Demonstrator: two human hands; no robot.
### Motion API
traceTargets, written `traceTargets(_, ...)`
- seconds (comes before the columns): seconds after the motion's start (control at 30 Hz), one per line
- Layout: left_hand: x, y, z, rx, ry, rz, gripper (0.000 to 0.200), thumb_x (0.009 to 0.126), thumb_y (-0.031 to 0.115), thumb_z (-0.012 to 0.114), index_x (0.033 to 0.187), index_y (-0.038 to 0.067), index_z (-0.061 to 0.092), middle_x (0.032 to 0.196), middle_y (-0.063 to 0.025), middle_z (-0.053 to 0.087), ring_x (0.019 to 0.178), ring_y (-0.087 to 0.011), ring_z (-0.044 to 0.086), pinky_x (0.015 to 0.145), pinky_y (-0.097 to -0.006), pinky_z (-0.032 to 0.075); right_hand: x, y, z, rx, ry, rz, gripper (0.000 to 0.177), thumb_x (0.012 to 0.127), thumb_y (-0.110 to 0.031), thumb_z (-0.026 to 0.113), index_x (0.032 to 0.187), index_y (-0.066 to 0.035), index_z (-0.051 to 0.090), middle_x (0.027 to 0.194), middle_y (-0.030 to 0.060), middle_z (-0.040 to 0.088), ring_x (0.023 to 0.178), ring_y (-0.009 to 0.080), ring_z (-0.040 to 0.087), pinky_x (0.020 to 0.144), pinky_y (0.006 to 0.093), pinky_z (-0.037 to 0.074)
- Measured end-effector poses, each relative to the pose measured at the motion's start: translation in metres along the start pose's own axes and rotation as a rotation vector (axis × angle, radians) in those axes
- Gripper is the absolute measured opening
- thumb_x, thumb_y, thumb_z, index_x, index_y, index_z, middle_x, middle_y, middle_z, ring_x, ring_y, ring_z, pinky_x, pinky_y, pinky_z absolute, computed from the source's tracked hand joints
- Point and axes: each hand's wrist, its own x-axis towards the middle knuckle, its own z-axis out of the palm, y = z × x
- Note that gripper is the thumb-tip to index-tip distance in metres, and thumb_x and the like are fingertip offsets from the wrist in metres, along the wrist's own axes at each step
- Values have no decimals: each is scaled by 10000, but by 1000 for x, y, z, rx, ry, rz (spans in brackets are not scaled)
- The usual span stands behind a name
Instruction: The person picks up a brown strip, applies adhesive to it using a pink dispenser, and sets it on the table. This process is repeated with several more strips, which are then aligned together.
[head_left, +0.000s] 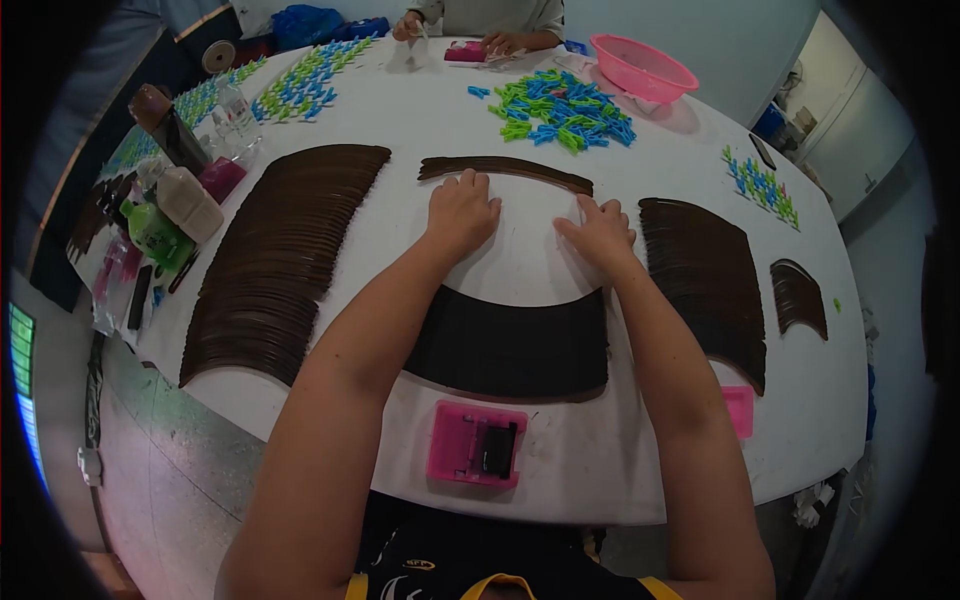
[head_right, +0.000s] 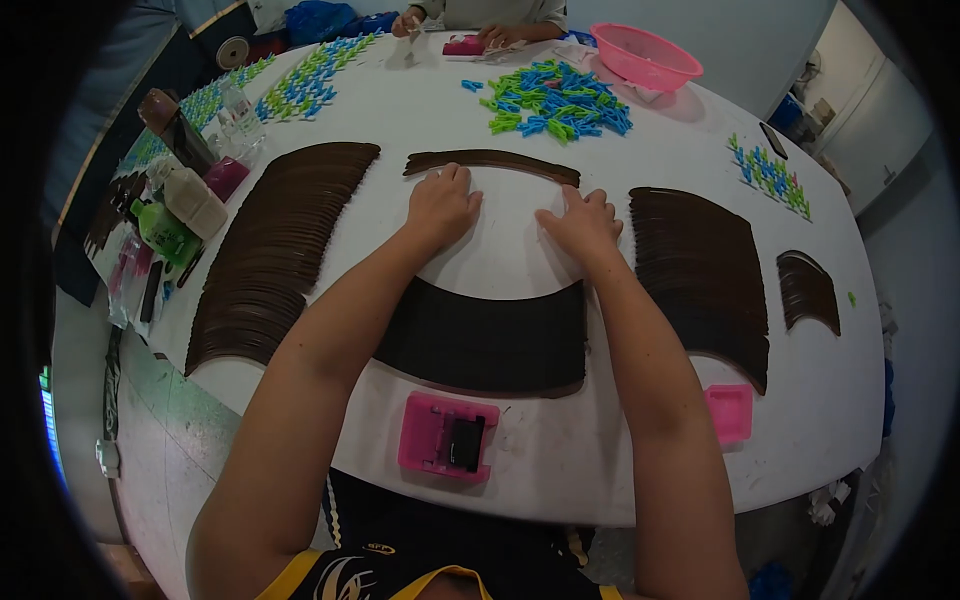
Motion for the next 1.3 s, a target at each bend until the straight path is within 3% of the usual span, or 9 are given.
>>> traceTargets(0.27, -10, -4, -7, 57, 7, -173, 434, 984, 392, 641, 1216, 26, 623, 1235, -161, 622, 1136, -370, 634, 942, -500, 513, 0, 0, -2, -17, -28, 18, 811, 893, -626, 671, 1578, -234, 482, 1471, 207, 470, 1380, 428, 453, 1114, 585, 378)
traceTargets(0.7, -8, 1, -13, 44, -71, -219, 467, 997, 399, 605, 1273, 22, 600, 1298, -165, 585, 1161, -372, 622, 981, -509, 478, 1, 2, -1, -39, -48, 17, 856, 898, -672, 645, 1620, -256, 449, 1486, 205, 443, 1396, 424, 444, 1122, 596, 359)
traceTargets(0.8, -8, -1, -13, 39, -65, -221, 472, 999, 400, 603, 1274, 17, 606, 1302, -169, 583, 1163, -372, 621, 982, -510, 478, -2, 10, -1, -54, -29, -14, 859, 899, -646, 670, 1612, -216, 458, 1465, 210, 466, 1367, 405, 483, 1117, 557, 393)
traceTargets(0.9, -9, -2, -12, 35, -64, -204, 472, 1002, 403, 599, 1269, 13, 617, 1312, -173, 586, 1166, -377, 621, 990, -513, 477, -29, 23, -6, 81, 40, -122, 742, 907, -535, 735, 1506, -134, 559, 1420, 181, 524, 1320, 380, 526, 1105, 531, 416)
traceTargets(0.97, -11, -5, -10, 47, -75, -183, 474, 999, 401, 598, 1286, 25, 626, 1310, -165, 588, 1189, -361, 601, 1016, -508, 455, -80, 23, -29, 256, 69, -422, 503, 907, -362, 793, 1306, -80, 672, 1295, 159, 607, 1212, 349, 607, 1040, 467, 483)
traceTargets(1.03, -13, -7, -15, 35, -98, -179, 472, 991, 392, 612, 1289, 27, 627, 1321, -167, 593, 1200, -365, 594, 1028, -515, 449, -141, 15, -53, 363, -30, -567, 309, 882, -228, 824, 1105, -54, 700, 1166, 149, 647, 1118, 345, 639, 956, 434, 526)
traceTargets(1.23, -49, 1, -57, -67, -152, -118, 387, 950, 322, 662, 1240, 66, 678, 1287, -148, 658, 1220, -368, 589, 1040, -535, 434, -234, 45, -35, 209, 16, -771, 315, 786, -156, 883, 1016, -57, 692, 1078, 120, 649, 1028, 328, 625, 873, 433, 542)
traceTargets(1.3, -72, 7, -76, -107, -117, -67, 343, 942, 298, 668, 1202, 77, 703, 1245, -142, 689, 1212, -363, 596, 1033, -537, 434, -237, 53, -18, 205, 207, -799, 285, 772, -99, 867, 988, -63, 686, 1037, 103, 657, 977, 319, 629, 832, 428, 546)
